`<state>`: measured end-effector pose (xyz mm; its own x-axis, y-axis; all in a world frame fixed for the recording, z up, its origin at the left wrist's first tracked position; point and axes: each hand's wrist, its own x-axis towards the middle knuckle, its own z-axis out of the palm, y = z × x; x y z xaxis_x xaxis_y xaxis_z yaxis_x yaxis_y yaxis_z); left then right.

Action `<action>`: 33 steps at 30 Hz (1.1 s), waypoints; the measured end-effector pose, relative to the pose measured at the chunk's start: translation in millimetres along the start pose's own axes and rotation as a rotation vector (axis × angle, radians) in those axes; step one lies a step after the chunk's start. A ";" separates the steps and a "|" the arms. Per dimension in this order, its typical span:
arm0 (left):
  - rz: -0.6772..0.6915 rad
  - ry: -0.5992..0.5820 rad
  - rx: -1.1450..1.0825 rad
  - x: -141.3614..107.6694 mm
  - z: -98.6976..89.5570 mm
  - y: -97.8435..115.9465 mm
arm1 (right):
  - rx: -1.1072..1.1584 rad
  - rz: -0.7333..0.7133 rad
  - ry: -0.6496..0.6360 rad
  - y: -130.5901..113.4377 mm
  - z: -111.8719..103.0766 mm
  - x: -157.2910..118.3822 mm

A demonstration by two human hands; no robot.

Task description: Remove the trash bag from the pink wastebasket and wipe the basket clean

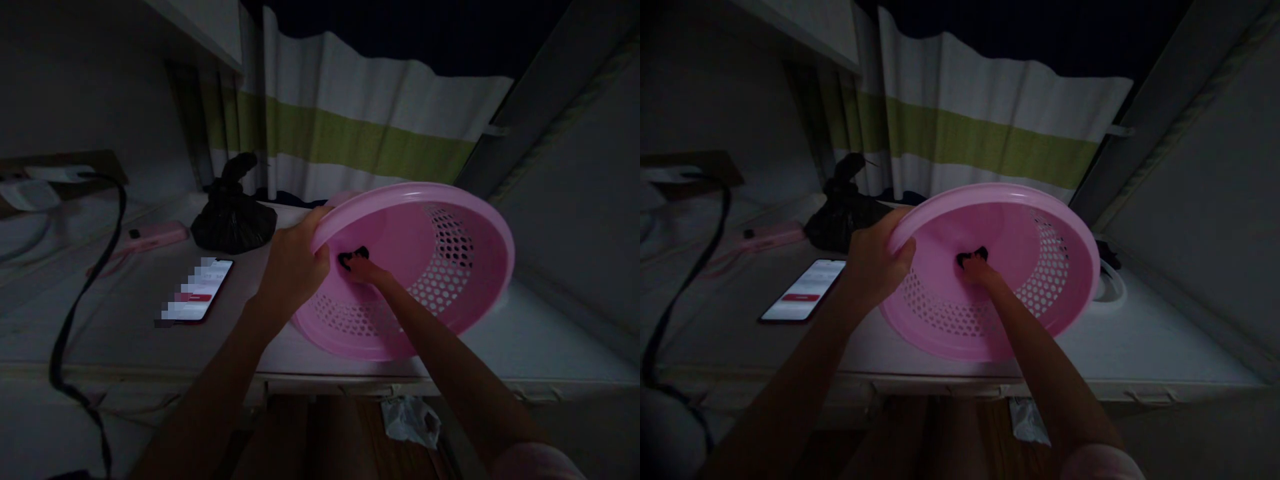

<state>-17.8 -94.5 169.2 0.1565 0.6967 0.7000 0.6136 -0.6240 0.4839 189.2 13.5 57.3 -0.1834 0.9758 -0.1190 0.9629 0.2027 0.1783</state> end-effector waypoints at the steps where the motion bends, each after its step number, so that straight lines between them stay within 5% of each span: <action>1: -0.012 0.028 -0.037 -3.4 0.4 -4.0 | 0.014 -0.022 -0.011 -0.5 -2.2 0.0; 7: -0.102 0.206 -0.268 -47.5 14.6 -26.4 | 0.072 -0.047 -0.035 -1.4 -12.0 -6.9; 12: -0.194 0.080 -0.337 -82.8 39.2 -30.7 | 0.116 -0.011 0.023 -2.4 -8.7 -19.4; 15: -0.212 0.140 -0.323 -89.5 50.5 -27.8 | 0.132 -0.003 0.079 -6.5 -5.5 -31.3; 21: -0.207 0.268 -0.406 -82.8 53.4 -21.0 | 0.138 0.063 0.191 -19.1 -2.6 -53.2; 28: -0.108 0.187 -0.535 -62.3 35.9 3.9 | 0.156 0.070 0.193 -13.3 -19.6 -62.1; 33: -0.089 0.133 -0.592 -35.9 13.3 21.3 | 0.136 0.013 0.189 -7.9 -50.3 -71.2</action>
<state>0.0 -128.1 147.4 0.0028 0.7289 0.6847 0.0801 -0.6826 0.7264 184.6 -53.6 113.5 -0.1920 0.9789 0.0696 0.9810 0.1893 0.0436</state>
